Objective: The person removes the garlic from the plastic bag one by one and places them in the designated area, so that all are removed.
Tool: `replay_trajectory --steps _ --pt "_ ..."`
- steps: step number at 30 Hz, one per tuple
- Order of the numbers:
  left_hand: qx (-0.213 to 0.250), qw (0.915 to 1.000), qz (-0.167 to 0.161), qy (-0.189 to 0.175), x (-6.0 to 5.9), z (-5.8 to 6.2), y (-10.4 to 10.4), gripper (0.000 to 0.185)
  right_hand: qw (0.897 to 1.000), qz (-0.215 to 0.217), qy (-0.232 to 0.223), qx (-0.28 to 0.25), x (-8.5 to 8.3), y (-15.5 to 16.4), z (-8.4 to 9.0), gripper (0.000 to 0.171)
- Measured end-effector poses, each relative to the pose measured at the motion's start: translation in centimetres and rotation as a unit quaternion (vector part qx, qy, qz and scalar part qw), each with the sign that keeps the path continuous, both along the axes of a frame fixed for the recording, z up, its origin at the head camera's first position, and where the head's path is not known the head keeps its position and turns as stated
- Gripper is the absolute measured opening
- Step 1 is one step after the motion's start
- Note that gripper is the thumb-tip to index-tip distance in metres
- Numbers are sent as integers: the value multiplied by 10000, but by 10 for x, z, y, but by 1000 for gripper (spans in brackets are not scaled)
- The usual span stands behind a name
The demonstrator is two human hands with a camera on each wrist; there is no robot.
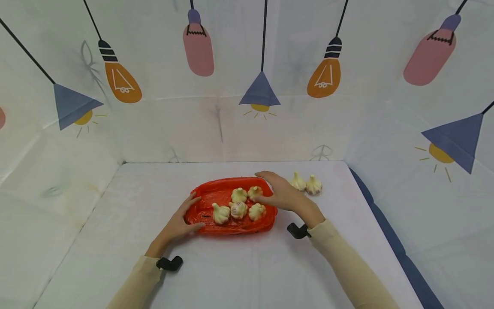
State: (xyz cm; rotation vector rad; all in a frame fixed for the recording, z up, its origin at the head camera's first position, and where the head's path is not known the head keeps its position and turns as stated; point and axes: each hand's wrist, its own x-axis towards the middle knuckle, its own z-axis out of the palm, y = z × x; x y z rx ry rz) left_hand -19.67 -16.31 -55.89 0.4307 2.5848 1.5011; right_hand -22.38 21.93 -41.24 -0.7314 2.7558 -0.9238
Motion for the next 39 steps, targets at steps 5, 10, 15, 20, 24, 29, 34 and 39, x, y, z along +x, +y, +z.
replay_trajectory --steps 5,10,15,20,24,29,34,39 --pt "-2 10000 -14 -29 0 2 -1 92 9983 537 -111 187 -5 -24 0 73" --pt "11 10000 0 -75 -1 3 1 92 9955 872 -359 126 -4 -43 -4 73" --pt "37 9999 13 -135 0 1 2 92 9919 1122 -581 84 -4 -59 -9 73" --pt "34 9999 10 -96 1 -1 1 93 9893 1232 -760 160 -7 -75 -16 73" --pt "13 9999 40 -118 1 -1 1 93 9849 1312 -1107 208 -11 -87 -23 76" --pt "-47 9999 44 -123 1 1 1 93 9805 1453 -1263 385 -20 -101 -36 78" --pt "-92 9999 25 -69 1 2 0 92 9798 1500 -1169 612 -24 -108 -46 71" --pt "-64 10000 46 -52 1 2 -1 93 9791 1479 -1137 815 -26 -112 -49 64"
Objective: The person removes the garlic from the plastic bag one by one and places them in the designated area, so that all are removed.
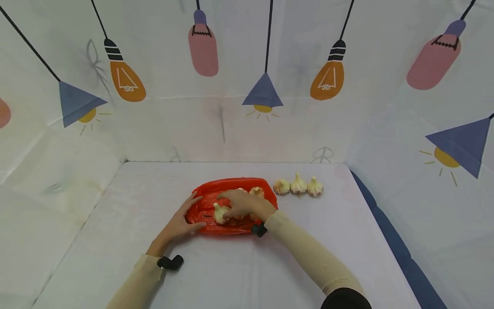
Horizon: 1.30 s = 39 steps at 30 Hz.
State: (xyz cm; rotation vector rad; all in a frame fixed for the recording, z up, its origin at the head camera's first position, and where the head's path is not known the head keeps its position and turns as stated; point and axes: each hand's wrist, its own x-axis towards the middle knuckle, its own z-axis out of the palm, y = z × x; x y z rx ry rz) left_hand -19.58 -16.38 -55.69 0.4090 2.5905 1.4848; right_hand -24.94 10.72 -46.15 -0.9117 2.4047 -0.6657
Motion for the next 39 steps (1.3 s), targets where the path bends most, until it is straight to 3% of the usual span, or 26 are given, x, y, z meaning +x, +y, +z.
replay_trajectory --steps 15,26,39 --pt "17 10000 -16 77 -1 -2 -1 93 9991 113 221 331 0 -5 -5 58" --pt "179 9996 -130 193 -2 -3 -2 93 9997 44 62 231 0 -5 -12 55" --pt "117 9997 -107 183 -2 -3 -1 94 9992 90 132 374 5 -9 -8 56"
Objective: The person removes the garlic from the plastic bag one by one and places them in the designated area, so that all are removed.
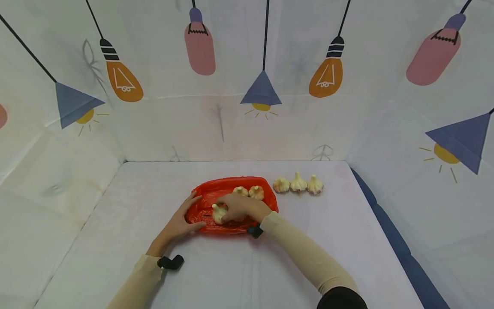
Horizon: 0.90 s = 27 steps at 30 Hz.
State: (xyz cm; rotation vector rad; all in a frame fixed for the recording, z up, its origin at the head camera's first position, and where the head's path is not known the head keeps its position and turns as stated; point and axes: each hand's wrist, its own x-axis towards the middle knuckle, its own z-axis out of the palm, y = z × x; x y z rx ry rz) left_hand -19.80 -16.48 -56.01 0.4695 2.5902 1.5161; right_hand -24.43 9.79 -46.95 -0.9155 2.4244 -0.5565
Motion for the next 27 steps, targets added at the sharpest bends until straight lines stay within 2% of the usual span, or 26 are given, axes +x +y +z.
replay_trajectory --steps 8,13,21,27 --pt "34 10000 54 -61 2 0 1 95 9996 49 142 -237 8 0 7 56" --pt "12 9999 86 -126 4 -1 1 95 9981 -218 123 -563 13 9 12 56" --pt "12 10000 7 -36 2 1 1 94 9865 -813 -134 -1414 17 33 28 59" --pt "-60 10000 -38 3 1 3 0 94 9778 -942 183 -1864 16 52 35 51"
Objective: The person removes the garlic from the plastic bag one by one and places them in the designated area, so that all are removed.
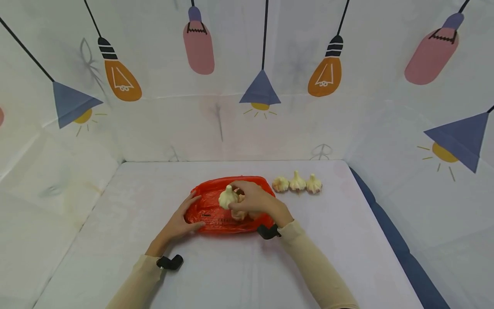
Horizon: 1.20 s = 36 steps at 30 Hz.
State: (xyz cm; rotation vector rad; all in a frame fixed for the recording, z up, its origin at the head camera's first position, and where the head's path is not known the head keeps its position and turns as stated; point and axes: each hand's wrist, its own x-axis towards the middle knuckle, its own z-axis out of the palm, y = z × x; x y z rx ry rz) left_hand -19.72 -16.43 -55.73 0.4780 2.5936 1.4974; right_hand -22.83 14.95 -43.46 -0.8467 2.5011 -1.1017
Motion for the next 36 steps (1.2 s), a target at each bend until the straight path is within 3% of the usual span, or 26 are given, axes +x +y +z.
replay_trajectory --steps 9,21,30,36 --pt "7 10000 -20 -62 -1 0 -1 94 9955 -839 25 -438 4 29 15 59" --pt "81 10000 -28 7 -1 1 1 94 9818 -1541 265 -1075 6 72 21 49" --pt "71 10000 -6 21 0 0 0 95 9696 -2114 509 -1125 9 103 19 50" --pt "48 10000 31 28 0 1 0 95 9590 -2466 770 -1166 7 118 6 48"
